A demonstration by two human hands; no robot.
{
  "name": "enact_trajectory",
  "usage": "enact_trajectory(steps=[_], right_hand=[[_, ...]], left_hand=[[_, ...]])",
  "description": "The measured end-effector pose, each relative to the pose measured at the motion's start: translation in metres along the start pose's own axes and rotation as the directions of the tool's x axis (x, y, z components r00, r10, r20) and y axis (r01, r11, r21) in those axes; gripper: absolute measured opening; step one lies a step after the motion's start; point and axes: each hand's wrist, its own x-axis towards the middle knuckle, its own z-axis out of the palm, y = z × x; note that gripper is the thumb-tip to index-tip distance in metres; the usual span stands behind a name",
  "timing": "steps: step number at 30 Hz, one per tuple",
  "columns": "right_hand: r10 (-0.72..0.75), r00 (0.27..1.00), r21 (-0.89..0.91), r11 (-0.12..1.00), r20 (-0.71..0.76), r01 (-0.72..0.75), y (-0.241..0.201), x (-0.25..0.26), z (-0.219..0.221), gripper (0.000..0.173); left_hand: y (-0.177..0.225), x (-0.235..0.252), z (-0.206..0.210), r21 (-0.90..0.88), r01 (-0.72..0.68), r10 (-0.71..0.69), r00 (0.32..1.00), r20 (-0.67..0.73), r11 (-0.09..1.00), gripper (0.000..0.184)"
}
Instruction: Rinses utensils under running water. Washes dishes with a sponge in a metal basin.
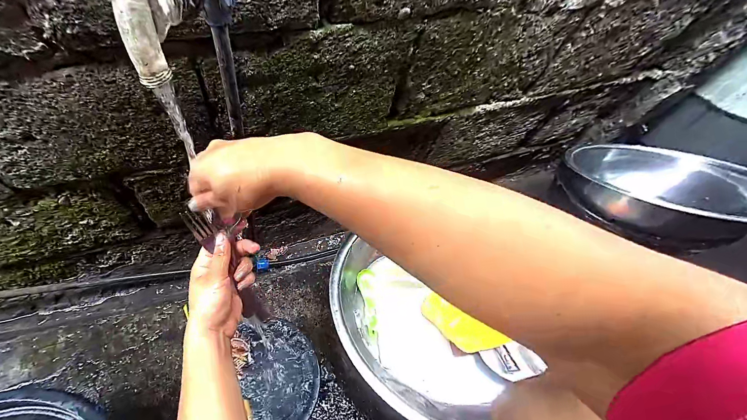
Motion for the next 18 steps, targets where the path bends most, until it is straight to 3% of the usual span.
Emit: enact_trajectory(steps=[2, 7, 10, 12, 16, 18], right_hand=[[-0.006, 1.0, 0.025, 1.0, 0.016, 0.006, -0.003, 0.001, 0.001, 0.043], [-0.178, 0.984, -0.049, 0.983, 0.011, 0.179, -0.012, 0.003, 0.0, 0.024], [-0.269, 0.95, -0.08, 0.963, -0.162, 0.259, 0.004, -0.003, -0.005, 0.02], [-0.272, 0.901, 0.016, 0.956, -0.339, 0.294, 0.022, -0.007, -0.001, 0.019], [-0.027, 0.829, 0.24, 0.952, -0.559, 0.193, 0.087, -0.014, 0.062, 0.022], [0.245, 0.81, 0.339, 0.939, -0.533, -0.061, 0.141, -0.026, 0.132, 0.035]], left_hand=[[-0.001, -0.002, 0.0, 0.035, 0.015, -0.016, 1.0, 0.026, 0.999, 0.039], [-0.004, 0.0, 0.002, 0.052, -0.038, 0.039, 0.999, -0.007, 0.998, 0.036], [-0.004, -0.001, 0.006, 0.108, -0.001, 0.005, 0.999, -0.045, 0.994, 0.039], [-0.01, -0.002, 0.004, 0.154, 0.03, -0.021, 0.998, -0.059, 0.988, 0.032], [-0.017, -0.003, 0.002, 0.246, 0.098, -0.07, 0.99, -0.121, 0.964, 0.027], [-0.023, -0.005, 0.003, 0.276, 0.137, -0.09, 0.98, -0.178, 0.951, 0.025]])
